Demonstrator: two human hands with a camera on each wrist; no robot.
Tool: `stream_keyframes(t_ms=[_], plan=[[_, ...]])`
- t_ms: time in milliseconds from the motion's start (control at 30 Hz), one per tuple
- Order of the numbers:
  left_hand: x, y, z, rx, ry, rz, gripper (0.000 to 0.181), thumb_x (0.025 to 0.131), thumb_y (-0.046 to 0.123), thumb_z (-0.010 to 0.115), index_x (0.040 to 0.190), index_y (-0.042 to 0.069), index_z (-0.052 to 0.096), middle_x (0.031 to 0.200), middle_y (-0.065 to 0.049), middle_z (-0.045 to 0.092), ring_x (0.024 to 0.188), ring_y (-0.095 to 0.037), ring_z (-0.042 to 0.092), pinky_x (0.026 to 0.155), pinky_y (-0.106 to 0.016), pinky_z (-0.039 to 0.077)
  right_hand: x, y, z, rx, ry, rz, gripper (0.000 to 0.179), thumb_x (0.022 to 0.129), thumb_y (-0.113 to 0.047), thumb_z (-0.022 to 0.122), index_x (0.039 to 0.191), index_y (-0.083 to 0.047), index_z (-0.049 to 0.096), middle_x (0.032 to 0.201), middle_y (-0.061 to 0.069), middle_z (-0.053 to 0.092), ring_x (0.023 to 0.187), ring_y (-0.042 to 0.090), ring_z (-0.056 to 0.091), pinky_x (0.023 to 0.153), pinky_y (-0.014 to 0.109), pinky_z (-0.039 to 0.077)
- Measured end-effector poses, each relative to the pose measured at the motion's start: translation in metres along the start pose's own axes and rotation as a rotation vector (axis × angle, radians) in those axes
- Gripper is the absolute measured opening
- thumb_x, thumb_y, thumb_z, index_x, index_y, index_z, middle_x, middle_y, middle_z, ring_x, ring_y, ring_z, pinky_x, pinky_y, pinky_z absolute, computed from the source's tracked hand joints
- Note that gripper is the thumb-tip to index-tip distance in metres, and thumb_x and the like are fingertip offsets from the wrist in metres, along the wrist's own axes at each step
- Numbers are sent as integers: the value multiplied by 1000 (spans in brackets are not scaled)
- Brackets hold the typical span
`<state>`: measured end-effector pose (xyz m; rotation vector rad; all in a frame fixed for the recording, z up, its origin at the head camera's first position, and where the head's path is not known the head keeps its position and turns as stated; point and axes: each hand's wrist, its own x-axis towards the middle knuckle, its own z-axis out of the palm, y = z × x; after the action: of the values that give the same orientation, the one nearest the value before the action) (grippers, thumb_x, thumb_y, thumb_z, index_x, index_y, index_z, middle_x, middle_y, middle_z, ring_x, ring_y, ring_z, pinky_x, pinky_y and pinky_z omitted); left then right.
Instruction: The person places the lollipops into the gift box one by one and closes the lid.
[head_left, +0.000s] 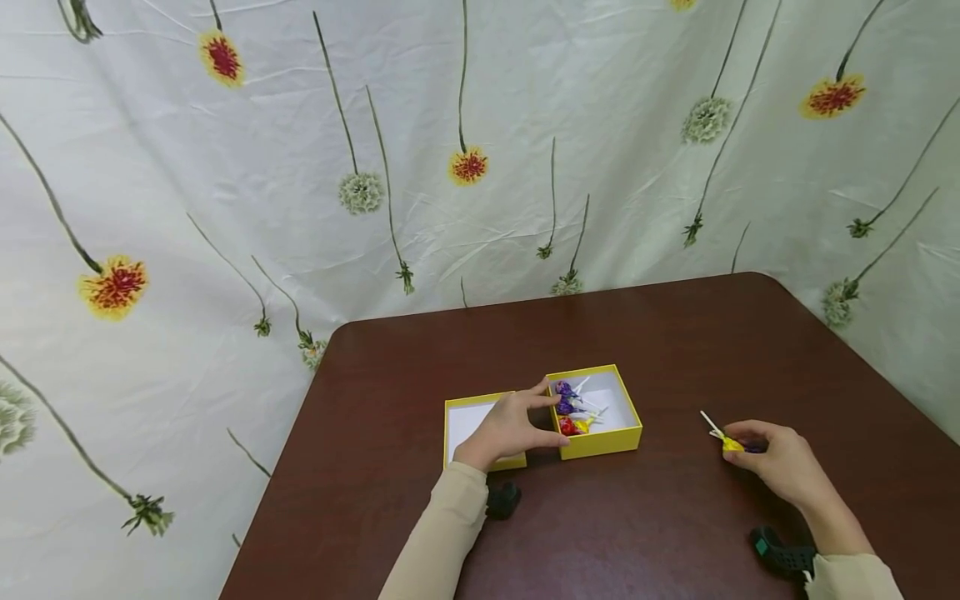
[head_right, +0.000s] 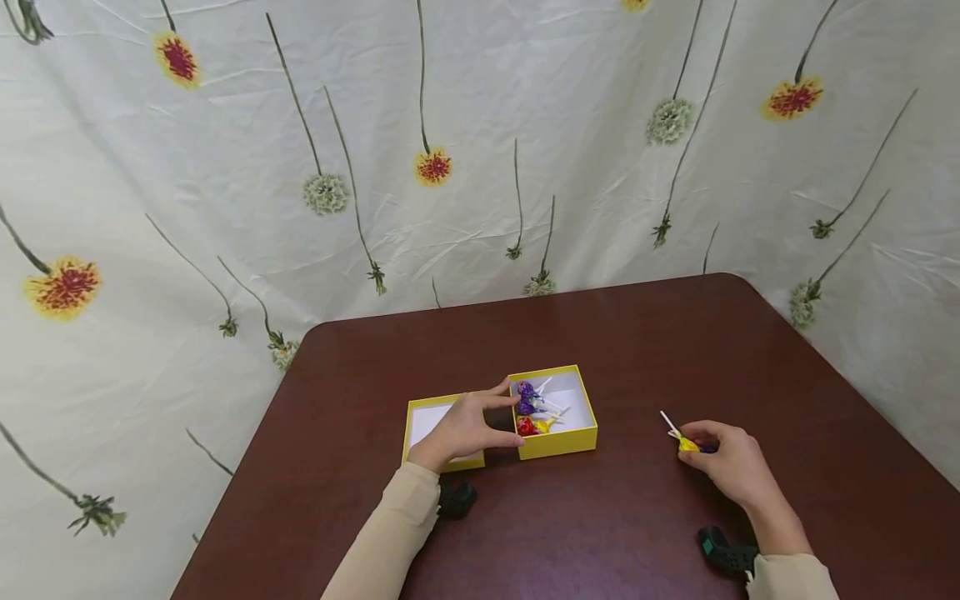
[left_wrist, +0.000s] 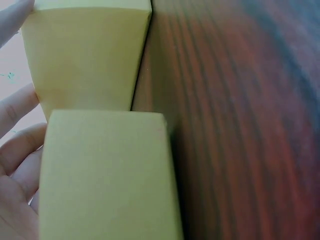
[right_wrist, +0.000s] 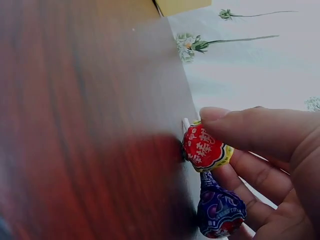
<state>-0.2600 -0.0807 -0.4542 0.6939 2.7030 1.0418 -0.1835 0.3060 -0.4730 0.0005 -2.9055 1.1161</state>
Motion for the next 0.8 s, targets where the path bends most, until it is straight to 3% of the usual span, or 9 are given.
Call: stream_keyframes(t_ms=[167,533,733,800], plan=[[0,-1,0,-1,2,-1,72,78,52,82,140,23,60,162,6,33,148,-32,36,116,-52,38,0,-1,1,-10,-1,-2,32,86,-15,79,112,1,71,103,18,72,87,23,65,62,26,50],[0,2,-1,-17,-5,-1,71,79,50,82,141,23,60,162,6,32,149,-32,34,118,-52,35,-2,-3,1,-15,76,-35,26,85,-9,77,109,0,73,103,19,74,94,34,68,62,24,50],[0,0,-1,-7,-5,0,71,79,51,82,140,23,60,162,6,32,149,-30,36,117,-51,37,-2,-6,-1,5,106,-42,27,86,-12,77,111,0,73,105,18,74,88,13,66,62,22,50],[0,1,-1,-5,-5,2,71,79,51,82,140,23,60,163,6,32,149,-30,36,117,-50,37,-3,-6,-1,11,119,-45,27,86,-11,77,111,-1,73,104,17,74,86,-1,61,62,22,50]])
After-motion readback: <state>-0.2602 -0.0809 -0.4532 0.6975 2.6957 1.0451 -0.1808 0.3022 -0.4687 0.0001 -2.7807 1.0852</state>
